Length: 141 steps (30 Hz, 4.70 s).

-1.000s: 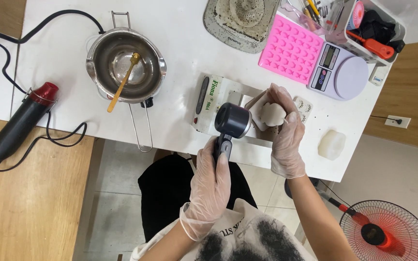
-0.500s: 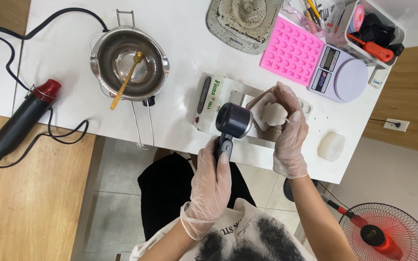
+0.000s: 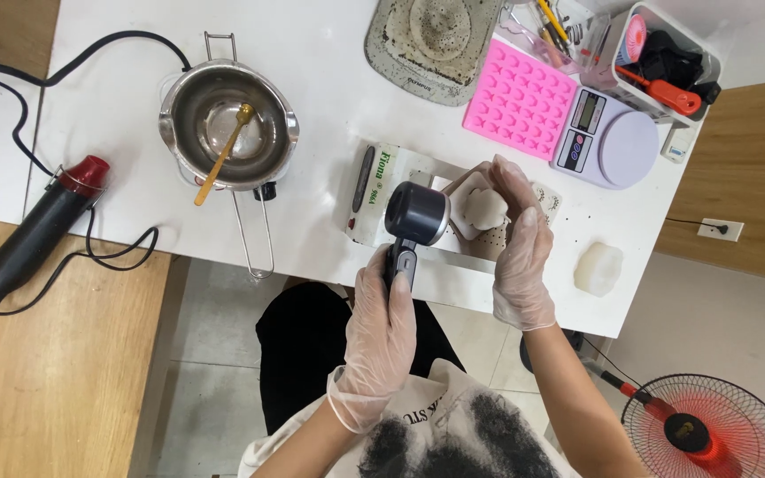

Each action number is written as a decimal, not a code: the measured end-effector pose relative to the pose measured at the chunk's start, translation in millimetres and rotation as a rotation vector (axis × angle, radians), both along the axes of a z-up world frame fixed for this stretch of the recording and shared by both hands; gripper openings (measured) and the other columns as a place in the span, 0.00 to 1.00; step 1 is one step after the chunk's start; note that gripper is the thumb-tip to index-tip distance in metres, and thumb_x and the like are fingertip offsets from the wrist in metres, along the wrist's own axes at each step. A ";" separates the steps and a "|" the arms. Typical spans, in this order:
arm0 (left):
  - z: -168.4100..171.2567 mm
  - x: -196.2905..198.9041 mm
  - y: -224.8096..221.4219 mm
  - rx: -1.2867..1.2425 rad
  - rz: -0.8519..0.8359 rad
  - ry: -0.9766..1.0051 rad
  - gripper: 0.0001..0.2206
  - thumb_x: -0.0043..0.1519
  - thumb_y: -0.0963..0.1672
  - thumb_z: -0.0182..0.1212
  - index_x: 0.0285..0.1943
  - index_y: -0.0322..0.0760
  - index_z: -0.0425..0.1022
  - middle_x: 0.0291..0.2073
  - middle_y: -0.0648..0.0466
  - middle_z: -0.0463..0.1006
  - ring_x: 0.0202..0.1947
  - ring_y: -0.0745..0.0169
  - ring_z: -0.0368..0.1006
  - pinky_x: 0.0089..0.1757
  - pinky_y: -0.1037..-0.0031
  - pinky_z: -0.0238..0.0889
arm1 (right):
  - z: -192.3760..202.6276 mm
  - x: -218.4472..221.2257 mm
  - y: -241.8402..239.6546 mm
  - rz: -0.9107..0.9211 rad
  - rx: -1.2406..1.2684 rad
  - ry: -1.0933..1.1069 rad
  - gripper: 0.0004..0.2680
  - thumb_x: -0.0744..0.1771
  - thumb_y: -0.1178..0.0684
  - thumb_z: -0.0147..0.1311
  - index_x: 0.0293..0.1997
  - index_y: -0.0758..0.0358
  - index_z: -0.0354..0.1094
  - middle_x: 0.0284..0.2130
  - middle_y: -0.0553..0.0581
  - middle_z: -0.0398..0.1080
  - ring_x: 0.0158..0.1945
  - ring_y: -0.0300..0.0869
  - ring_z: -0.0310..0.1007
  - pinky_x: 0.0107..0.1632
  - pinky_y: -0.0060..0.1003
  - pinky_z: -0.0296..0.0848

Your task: Cleaning and preparing silicone molds for use by removing excess material with a scraping tool.

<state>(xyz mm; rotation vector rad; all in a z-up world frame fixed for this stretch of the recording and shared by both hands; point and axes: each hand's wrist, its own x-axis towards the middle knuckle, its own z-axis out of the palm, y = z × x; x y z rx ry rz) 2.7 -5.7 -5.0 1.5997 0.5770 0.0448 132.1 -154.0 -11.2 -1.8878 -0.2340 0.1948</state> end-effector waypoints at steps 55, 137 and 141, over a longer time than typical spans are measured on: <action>-9.5 14.9 10.2 0.133 0.109 -0.018 0.22 0.71 0.50 0.46 0.66 0.30 0.67 0.52 0.47 0.75 0.47 0.60 0.71 0.51 0.70 0.65 | -0.3 -27.8 -58.4 -0.161 0.172 -0.140 0.18 0.75 0.48 0.43 0.70 0.71 0.62 0.41 0.57 0.76 0.44 0.40 0.74 0.52 0.37 0.75; -62.5 5.5 68.7 -0.542 -0.303 0.026 0.23 0.66 0.41 0.56 0.69 0.28 0.57 0.53 0.45 0.76 0.51 0.61 0.76 0.51 0.72 0.71 | 21.1 -115.0 33.7 -0.793 -0.174 0.119 0.19 0.67 0.47 0.55 0.64 0.64 0.60 0.52 0.60 0.68 0.56 0.43 0.68 0.59 0.40 0.71; -39.2 5.5 76.0 -0.466 -0.384 0.103 0.23 0.66 0.43 0.56 0.69 0.30 0.58 0.52 0.45 0.77 0.50 0.62 0.76 0.48 0.71 0.73 | 22.8 -86.9 32.3 -0.678 -0.075 0.104 0.25 0.67 0.50 0.53 0.73 0.62 0.50 0.65 0.62 0.62 0.68 0.48 0.62 0.67 0.44 0.63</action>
